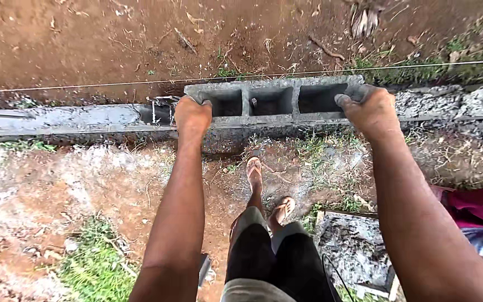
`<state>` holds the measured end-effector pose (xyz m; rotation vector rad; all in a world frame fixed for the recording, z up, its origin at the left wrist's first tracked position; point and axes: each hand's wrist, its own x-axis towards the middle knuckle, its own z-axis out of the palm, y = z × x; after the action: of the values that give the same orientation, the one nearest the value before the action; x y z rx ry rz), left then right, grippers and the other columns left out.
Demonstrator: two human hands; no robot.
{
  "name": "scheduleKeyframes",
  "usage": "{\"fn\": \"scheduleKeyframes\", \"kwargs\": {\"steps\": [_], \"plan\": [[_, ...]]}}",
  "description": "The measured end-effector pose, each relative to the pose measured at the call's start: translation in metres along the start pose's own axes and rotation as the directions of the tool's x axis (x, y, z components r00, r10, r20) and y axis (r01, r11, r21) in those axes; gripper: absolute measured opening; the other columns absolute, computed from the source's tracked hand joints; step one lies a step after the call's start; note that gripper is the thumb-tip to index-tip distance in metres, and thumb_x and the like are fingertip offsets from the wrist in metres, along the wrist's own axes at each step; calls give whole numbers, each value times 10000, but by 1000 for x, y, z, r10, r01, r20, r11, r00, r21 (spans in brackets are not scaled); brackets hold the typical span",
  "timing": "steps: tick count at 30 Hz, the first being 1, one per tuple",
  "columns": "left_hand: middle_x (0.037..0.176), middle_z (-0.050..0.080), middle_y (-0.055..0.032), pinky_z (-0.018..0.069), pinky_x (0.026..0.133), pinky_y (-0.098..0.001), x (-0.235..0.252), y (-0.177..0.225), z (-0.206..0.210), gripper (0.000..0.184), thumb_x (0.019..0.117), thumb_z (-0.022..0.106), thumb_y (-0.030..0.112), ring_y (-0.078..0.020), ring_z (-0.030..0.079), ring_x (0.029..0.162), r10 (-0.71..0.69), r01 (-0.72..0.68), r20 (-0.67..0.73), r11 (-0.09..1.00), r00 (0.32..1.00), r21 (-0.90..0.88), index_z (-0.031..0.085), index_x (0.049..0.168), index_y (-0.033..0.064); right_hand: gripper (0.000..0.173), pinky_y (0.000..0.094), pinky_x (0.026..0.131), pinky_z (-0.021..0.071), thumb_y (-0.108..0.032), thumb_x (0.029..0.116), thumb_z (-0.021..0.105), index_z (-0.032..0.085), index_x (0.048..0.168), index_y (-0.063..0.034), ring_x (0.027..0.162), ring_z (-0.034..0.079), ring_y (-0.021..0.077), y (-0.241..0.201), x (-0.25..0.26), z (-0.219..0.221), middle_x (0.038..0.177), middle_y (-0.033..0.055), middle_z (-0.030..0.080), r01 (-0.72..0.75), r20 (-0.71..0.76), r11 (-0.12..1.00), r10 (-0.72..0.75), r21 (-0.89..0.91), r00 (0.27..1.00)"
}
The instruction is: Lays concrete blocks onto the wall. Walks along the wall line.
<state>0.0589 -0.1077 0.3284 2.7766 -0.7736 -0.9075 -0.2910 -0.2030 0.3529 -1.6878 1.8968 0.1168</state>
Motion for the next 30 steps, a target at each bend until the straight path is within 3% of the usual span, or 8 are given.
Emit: {"fn": "scheduleKeyframes", "kwargs": {"steps": [4, 8, 11, 30], "plan": [[1205, 645, -306, 465, 963, -693, -1, -1, 0, 502, 943, 684, 370, -470, 617, 1175, 13, -13, -25, 1000, 1000, -10, 623, 1206, -52, 543, 751, 926, 445, -468, 1005, 631, 636, 1228, 27, 1134, 621, 534, 0, 1, 2, 1153, 337, 659, 1, -6, 1000, -1, -14, 1000], [1262, 615, -324, 452, 996, -694, 1, -3, 3, 578, 929, 717, 357, -480, 591, 1218, 41, -42, -49, 999, 998, -18, 571, 1292, -68, 569, 742, 963, 432, -439, 1054, 537, 554, 1325, 61, 1200, 588, 545, 1, -6, 12, 1229, 363, 619, 0, -20, 1000, 0, 22, 1000], [1267, 611, -323, 447, 1003, -687, 5, -4, 4, 564, 921, 734, 335, -479, 579, 1232, 60, -61, -67, 998, 996, -13, 579, 1273, -78, 589, 732, 973, 434, -432, 1081, 474, 501, 1382, 74, 1227, 573, 559, 0, -10, 18, 1266, 377, 600, 8, -33, 1000, -8, 10, 999], [1259, 619, -292, 489, 967, -656, 11, 1, 2, 514, 881, 754, 261, -425, 612, 1190, 80, -82, -65, 996, 995, -41, 594, 1249, -59, 563, 718, 997, 416, -421, 1065, 506, 568, 1288, 91, 1272, 553, 520, 2, -9, 18, 1296, 354, 595, 56, -70, 998, -55, 3, 996]]}}
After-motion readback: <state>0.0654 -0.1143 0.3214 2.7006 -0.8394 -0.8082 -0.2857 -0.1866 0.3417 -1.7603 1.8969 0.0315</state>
